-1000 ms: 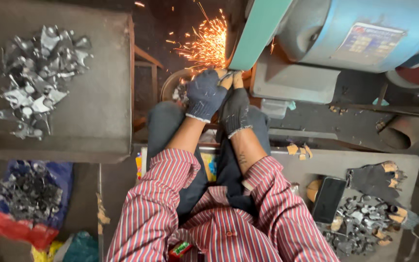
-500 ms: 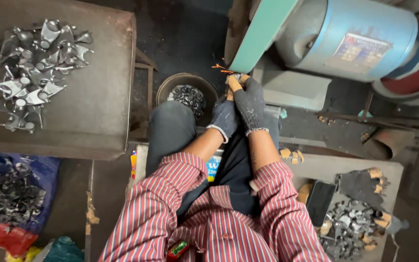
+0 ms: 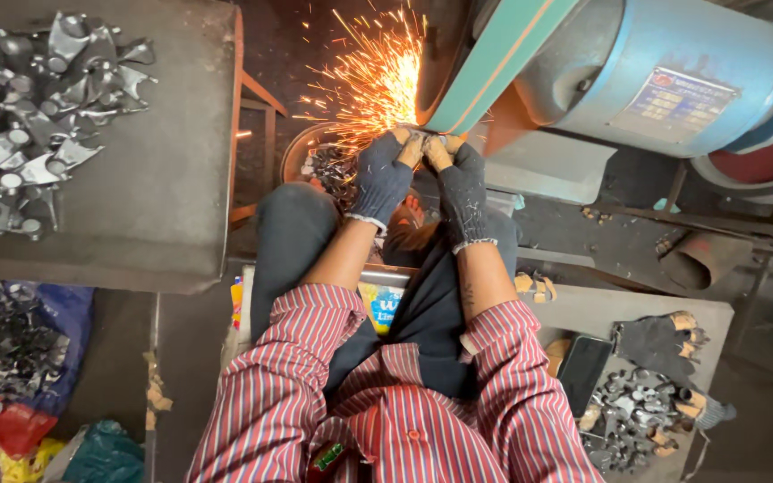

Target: The person sits on the floor and grinds small cast metal parts against a running belt grinder, producing sparks, then places the ground parts onto a metal tray beside them. They repeatedly pick parts from a bowl, grind them, and set finished pieces on the tray.

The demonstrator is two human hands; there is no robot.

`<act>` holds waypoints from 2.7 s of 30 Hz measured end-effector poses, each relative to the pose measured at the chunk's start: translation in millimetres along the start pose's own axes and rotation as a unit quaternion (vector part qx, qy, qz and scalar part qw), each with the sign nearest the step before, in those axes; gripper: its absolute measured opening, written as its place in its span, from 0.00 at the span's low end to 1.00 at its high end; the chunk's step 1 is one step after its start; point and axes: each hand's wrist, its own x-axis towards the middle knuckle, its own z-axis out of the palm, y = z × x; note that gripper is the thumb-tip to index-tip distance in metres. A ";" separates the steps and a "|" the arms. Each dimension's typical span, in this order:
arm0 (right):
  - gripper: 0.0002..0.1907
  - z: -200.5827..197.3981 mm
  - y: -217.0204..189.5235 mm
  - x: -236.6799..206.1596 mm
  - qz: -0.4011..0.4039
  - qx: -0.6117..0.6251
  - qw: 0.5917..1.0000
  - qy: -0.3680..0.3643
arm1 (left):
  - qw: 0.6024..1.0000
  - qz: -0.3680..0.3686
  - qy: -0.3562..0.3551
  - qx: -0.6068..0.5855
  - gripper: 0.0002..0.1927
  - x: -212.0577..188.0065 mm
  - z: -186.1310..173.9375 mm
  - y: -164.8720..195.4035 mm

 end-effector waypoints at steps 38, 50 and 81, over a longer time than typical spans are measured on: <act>0.26 14.5 -120.3 -207.7 -0.337 -0.191 0.921 0.045 | 0.935 0.101 -0.253 -0.227 0.17 -104.7 -71.5 128.9; 0.29 17.2 -116.5 -271.7 -0.383 -0.132 0.914 -0.026 | 0.904 -0.058 -0.223 -0.359 0.25 -196.3 -77.3 140.1; 0.19 26.0 -119.8 -204.7 0.072 -0.118 0.989 -0.050 | 0.920 0.089 -0.271 0.270 0.42 -120.4 -74.6 135.5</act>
